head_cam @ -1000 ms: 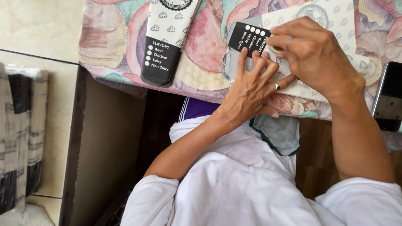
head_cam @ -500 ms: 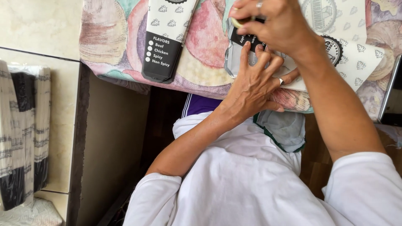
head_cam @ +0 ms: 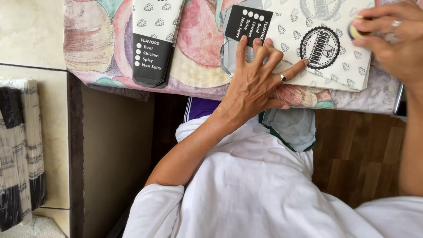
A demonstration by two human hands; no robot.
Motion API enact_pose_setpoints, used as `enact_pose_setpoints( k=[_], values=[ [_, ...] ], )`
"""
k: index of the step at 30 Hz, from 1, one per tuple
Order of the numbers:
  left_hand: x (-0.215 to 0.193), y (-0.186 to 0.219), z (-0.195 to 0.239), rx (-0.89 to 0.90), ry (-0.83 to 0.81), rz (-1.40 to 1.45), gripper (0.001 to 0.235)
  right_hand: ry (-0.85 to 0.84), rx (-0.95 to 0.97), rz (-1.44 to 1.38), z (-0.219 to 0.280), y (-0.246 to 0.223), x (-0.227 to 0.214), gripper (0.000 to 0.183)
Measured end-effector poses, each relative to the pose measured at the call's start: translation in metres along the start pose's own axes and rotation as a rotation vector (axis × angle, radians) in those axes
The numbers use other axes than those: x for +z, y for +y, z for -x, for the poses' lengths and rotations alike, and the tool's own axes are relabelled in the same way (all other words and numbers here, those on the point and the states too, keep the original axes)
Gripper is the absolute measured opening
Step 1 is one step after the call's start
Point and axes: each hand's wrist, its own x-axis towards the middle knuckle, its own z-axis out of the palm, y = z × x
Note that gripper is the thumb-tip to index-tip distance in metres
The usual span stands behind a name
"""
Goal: Folding paper food wrappers and securing the folds with adhesive tape.
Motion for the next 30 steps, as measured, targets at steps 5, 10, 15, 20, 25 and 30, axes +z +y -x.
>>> enact_pose_setpoints(
  k=[5, 10, 15, 20, 25, 30],
  values=[
    [0.002, 0.001, 0.001, 0.001, 0.003, 0.010, 0.110, -0.004, 0.035, 0.008, 0.012, 0.019, -0.007, 0.022],
    [0.001, 0.001, 0.000, -0.004, 0.012, 0.005, 0.110, -0.072, -0.232, -0.132, -0.102, -0.034, 0.070, 0.025],
    [0.006, -0.001, 0.003, 0.026, 0.075, 0.182, 0.085, -0.142, -0.279, -0.283, -0.182, -0.092, 0.121, 0.024],
    [0.003, -0.002, 0.003, 0.022, 0.000, -0.011, 0.106, -0.019, -0.407, -0.148, -0.151, -0.080, 0.096, 0.022],
    [0.004, -0.001, 0.001, 0.017, -0.011, 0.011, 0.115, -0.027, -0.124, 0.003, -0.019, -0.010, 0.006, 0.025],
    [0.004, 0.000, 0.001, 0.001, 0.026, 0.022, 0.112, 0.036, -0.005, -0.012, 0.018, 0.007, -0.016, 0.026]
  ],
)
